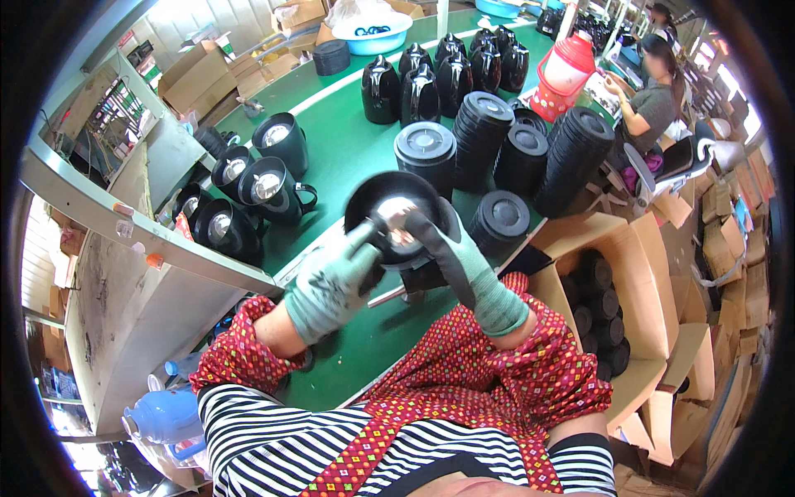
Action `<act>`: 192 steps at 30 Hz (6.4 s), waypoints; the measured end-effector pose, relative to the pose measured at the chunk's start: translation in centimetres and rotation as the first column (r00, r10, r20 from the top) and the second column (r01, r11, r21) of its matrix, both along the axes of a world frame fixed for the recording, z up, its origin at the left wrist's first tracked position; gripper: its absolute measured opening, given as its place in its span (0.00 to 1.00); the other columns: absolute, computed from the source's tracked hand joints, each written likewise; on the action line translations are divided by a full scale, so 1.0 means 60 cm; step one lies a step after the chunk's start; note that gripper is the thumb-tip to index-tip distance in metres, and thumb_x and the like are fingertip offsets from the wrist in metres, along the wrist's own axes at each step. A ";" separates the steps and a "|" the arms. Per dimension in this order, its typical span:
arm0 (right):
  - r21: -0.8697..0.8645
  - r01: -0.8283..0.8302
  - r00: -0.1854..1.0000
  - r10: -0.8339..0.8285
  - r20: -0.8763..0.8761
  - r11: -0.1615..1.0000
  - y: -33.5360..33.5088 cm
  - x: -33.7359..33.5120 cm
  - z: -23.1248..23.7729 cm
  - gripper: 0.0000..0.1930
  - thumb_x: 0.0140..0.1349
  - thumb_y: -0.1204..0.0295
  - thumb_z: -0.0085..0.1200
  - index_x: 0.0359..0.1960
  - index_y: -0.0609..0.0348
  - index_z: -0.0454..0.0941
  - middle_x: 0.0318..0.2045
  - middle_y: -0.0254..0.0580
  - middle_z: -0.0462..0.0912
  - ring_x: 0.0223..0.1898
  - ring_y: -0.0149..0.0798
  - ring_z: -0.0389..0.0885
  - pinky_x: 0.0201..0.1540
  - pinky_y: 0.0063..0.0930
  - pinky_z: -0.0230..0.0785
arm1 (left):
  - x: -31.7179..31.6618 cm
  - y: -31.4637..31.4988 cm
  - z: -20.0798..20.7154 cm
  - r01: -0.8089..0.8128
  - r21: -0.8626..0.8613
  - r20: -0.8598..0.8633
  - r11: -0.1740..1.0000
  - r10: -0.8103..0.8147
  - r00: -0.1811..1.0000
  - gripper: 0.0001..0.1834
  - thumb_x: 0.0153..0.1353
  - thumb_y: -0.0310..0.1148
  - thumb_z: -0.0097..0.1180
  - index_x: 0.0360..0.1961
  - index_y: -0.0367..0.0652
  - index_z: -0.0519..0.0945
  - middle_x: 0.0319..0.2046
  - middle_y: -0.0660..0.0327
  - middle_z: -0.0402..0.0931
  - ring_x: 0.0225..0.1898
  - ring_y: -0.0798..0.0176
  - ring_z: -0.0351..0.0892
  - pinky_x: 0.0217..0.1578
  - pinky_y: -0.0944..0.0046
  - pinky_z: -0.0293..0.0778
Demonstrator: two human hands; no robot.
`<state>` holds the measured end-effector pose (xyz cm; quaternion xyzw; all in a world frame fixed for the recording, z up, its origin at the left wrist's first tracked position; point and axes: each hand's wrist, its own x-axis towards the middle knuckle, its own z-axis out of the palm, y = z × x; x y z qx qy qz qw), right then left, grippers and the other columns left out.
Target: The person repeatedly picks up a black kettle, inserts a metal rod into the base, and secures a black lid. The person then places the assembled kettle on the table and repeats the process with additional units.
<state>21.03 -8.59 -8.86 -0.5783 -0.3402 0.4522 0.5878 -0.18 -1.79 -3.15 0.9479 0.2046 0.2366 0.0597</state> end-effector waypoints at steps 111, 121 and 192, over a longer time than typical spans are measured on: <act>0.569 -0.140 0.565 -0.407 0.718 0.810 -0.470 0.126 0.012 0.55 0.48 0.41 0.72 0.73 0.62 0.67 0.74 0.67 0.60 0.74 0.71 0.58 0.74 0.63 0.51 | 0.219 -0.182 -0.193 0.403 -0.892 0.230 0.204 -0.562 0.794 0.41 0.59 0.36 0.76 0.71 0.42 0.72 0.69 0.52 0.73 0.69 0.54 0.73 0.72 0.53 0.67; 0.261 0.495 0.857 -0.515 0.011 0.829 -0.476 0.161 -0.113 0.20 0.78 0.70 0.48 0.67 0.63 0.73 0.59 0.43 0.82 0.59 0.34 0.80 0.66 0.31 0.71 | 0.249 -0.180 -0.201 0.458 -0.876 0.463 0.153 -0.001 0.886 0.32 0.59 0.29 0.70 0.65 0.34 0.75 0.56 0.51 0.83 0.55 0.54 0.84 0.59 0.55 0.79; -0.164 -0.035 0.633 0.149 0.759 0.986 -0.413 0.308 -0.076 0.37 0.46 0.55 0.73 0.58 0.58 0.77 0.42 0.47 0.80 0.44 0.54 0.79 0.52 0.48 0.68 | 0.473 -0.173 -0.018 0.343 -0.622 -0.561 0.704 -0.706 0.432 0.46 0.50 0.35 0.72 0.69 0.31 0.67 0.45 0.42 0.81 0.44 0.39 0.84 0.45 0.48 0.80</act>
